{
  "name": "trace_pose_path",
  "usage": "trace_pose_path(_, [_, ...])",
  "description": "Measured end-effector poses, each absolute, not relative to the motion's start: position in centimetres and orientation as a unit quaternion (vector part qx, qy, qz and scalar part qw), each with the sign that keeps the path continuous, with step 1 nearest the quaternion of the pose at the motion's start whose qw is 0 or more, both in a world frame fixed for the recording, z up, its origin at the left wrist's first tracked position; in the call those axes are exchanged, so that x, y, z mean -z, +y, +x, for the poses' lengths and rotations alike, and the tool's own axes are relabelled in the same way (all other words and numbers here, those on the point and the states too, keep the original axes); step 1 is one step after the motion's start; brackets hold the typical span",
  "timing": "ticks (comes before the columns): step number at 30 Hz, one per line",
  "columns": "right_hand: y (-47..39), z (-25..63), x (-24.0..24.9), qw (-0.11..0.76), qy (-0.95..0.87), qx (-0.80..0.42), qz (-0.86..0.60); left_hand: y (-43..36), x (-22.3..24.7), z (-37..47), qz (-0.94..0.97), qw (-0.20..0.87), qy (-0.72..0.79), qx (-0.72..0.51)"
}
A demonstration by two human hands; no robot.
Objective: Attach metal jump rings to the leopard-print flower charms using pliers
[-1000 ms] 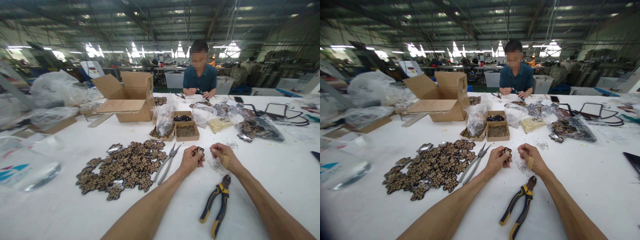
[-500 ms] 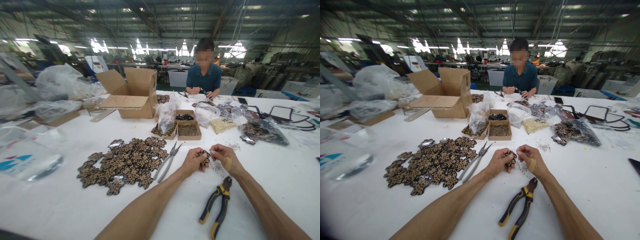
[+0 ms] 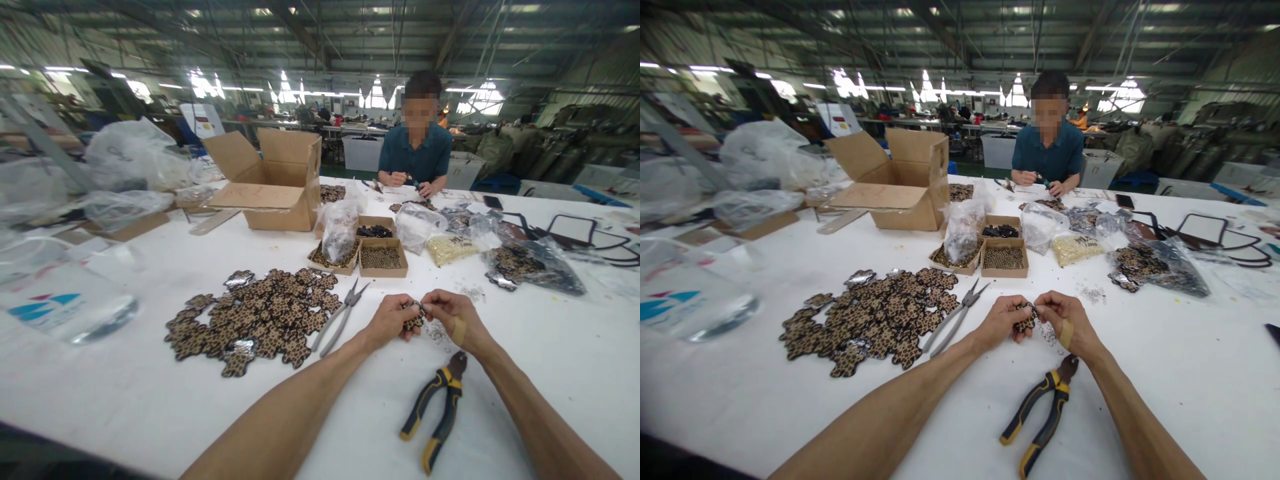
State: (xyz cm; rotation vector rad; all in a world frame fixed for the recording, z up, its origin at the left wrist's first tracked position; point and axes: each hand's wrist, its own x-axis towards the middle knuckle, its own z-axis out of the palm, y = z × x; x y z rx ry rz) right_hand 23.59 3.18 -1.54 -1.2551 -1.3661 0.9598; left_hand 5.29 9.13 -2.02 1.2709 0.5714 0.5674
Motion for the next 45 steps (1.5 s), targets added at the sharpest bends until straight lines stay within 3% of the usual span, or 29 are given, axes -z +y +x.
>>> trace_pose_path(15, [2.0, 23.5, -0.8, 0.411, -0.73, -0.155, -0.523, 9.0, 1.7, 5.3, 0.585, 0.722, 0.273, -0.248])
trace_pose_path(45, [0.5, 23.3, -3.3, 0.257, -0.847, -0.056, -0.463, 9.4, 1.2, 4.9, 0.609, 0.718, 0.284, -0.181])
